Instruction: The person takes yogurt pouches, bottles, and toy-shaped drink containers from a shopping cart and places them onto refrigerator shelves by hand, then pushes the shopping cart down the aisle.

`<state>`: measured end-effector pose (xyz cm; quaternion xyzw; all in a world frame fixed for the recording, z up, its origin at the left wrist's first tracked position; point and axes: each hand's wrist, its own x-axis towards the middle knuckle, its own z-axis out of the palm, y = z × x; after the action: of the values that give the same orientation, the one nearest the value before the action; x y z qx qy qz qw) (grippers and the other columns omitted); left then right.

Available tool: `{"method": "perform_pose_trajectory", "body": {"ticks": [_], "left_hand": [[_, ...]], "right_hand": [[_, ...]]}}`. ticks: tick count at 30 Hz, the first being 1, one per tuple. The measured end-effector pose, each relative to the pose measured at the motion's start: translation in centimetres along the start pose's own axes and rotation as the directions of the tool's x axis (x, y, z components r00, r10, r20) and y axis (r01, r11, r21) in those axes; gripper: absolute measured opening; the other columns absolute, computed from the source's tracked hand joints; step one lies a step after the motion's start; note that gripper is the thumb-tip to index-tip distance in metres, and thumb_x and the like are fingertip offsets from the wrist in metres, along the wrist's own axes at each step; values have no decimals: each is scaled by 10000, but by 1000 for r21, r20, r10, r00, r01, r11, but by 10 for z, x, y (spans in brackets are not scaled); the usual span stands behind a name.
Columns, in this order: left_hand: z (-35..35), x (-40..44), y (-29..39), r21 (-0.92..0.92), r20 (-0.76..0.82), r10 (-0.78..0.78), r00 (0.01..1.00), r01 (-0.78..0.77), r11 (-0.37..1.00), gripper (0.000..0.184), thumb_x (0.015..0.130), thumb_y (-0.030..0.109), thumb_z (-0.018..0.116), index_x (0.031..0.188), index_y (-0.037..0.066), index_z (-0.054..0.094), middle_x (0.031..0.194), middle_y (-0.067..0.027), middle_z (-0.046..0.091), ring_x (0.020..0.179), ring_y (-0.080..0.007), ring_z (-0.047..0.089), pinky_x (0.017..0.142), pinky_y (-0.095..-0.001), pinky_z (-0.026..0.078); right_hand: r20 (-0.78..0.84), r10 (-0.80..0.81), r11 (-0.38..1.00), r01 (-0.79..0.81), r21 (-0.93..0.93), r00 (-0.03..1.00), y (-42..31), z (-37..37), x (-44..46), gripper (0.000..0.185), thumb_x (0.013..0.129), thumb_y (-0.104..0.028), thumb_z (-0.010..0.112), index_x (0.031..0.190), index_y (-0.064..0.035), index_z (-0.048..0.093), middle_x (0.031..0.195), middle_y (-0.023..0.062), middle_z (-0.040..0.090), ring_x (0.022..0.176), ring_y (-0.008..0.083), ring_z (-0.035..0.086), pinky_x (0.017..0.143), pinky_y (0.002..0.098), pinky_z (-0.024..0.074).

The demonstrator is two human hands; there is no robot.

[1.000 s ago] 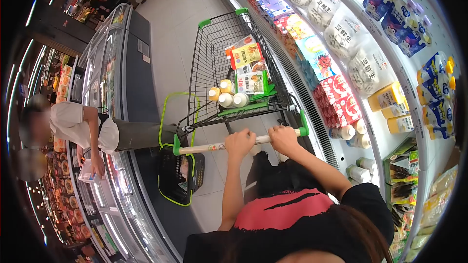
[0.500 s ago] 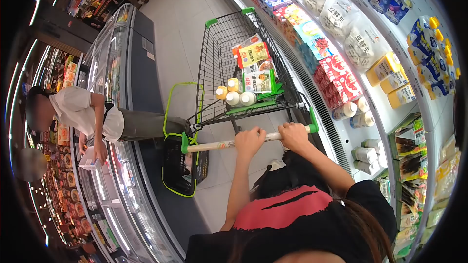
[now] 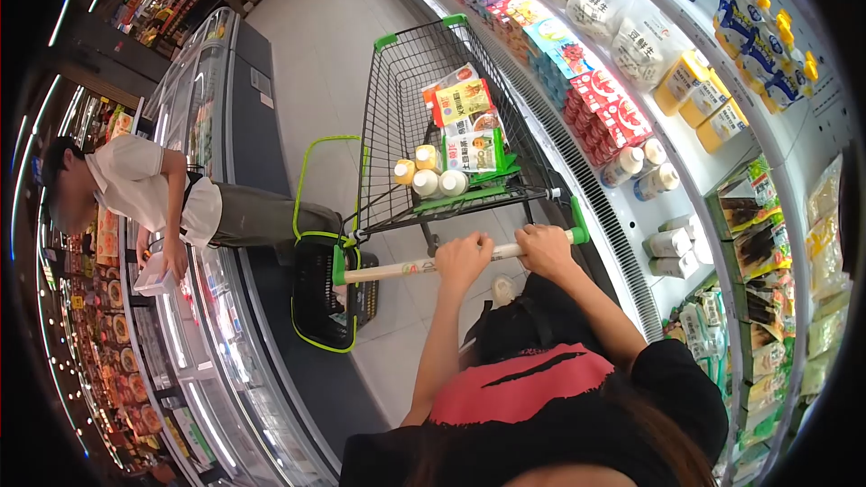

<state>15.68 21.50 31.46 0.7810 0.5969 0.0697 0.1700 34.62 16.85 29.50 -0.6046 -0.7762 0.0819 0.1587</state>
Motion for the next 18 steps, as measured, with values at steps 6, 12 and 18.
{"method": "perform_pose_trajectory", "body": {"ticks": [6, 12, 18], "left_hand": [[11, -29, 6, 33, 25, -2, 1000, 1, 999, 378, 897, 385, 475, 844, 117, 736, 658, -184, 663, 639, -376, 662, 620, -487, 508], [16, -58, 19, -2, -47, -30, 998, 30, 1000, 379, 883, 384, 497, 776, 99, 723, 654, -195, 661, 605, -382, 657, 589, -491, 518], [25, -93, 32, 49, 3, -87, 996, 87, 995, 377, 890, 390, 481, 863, 117, 740, 690, -186, 678, 676, -392, 670, 664, -498, 515]], "right_hand": [[22, -7, 1000, 7, -2, 1000, -4, -4, -28, 146, 683, -155, 706, 741, -78, 596, 735, 82, 630, 712, 280, 668, 597, 411, 530], [38, -69, 998, 68, 12, 997, -4, -11, -56, 159, 720, -166, 697, 794, -69, 595, 754, 94, 634, 717, 279, 670, 609, 414, 533], [86, -95, 995, 95, 0, 992, -4, -10, -89, 219, 692, -205, 740, 810, -82, 603, 766, 84, 650, 732, 276, 679, 618, 397, 541]]}}
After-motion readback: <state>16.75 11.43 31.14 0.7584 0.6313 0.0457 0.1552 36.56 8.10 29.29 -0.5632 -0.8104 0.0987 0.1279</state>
